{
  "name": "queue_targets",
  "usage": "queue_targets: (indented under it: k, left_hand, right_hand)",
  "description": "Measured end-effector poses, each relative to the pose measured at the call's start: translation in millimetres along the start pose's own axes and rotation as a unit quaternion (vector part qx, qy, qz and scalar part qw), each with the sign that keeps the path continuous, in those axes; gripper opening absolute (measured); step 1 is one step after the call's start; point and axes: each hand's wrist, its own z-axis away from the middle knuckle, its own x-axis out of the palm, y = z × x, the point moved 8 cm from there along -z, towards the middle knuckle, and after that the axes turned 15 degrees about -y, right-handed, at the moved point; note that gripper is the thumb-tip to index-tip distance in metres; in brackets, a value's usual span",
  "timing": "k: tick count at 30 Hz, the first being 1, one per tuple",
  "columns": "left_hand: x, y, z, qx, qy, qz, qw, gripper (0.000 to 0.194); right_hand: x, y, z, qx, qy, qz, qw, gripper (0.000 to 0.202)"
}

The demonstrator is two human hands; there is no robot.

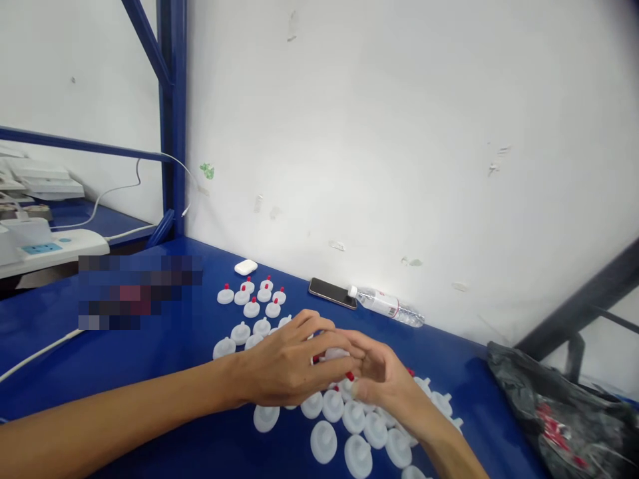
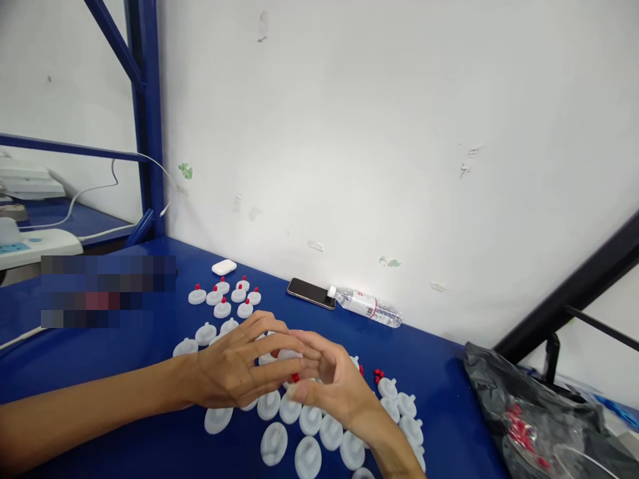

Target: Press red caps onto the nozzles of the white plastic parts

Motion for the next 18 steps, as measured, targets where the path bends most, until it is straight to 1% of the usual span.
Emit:
queue_targets:
  k: [2,4,6,8,11,14,18]
  left_hand:
    - [-1.5,-9.0,1.3,-0.025,0.000,-0.009,1.000,0.031]
    - [-1.9,-23.1,3.8,-0.061,-0.002,-0.014,0.998,0.035]
    - [-1.0,-42.5,7.1,-0.111,-0.013,-0.010,0.994,0.039]
    - [-0.6,-64.6,11.6,-0.166,-0.028,-0.001,0.986,0.039]
    - [-4.0,-95.3,20.1,-0.236,-0.047,0.008,0.970,0.030]
    - [-7.9,-119.7,30.4,-0.296,-0.083,0.012,0.952,0.024]
    - [-8.9,-139.4,43.2,-0.345,-0.140,0.020,0.928,0.028]
  right_hand:
    - [-9.0,-1.5,3.5,-0.012,0.031,-0.001,0.999,0.060]
    - [-23.4,-3.8,9.8,-0.017,0.088,0.020,0.996,0.053]
    - [-39.3,-7.3,18.2,-0.024,0.157,0.046,0.986,0.046]
    - [-54.0,-9.8,27.4,-0.031,0.226,0.054,0.972,0.042]
    - [-69.3,-11.1,38.6,-0.034,0.308,0.048,0.950,0.041]
    - [-74.9,-12.0,42.5,-0.037,0.335,0.043,0.940,0.042]
    - [-75.4,-12.7,41.9,-0.033,0.331,0.056,0.941,0.041]
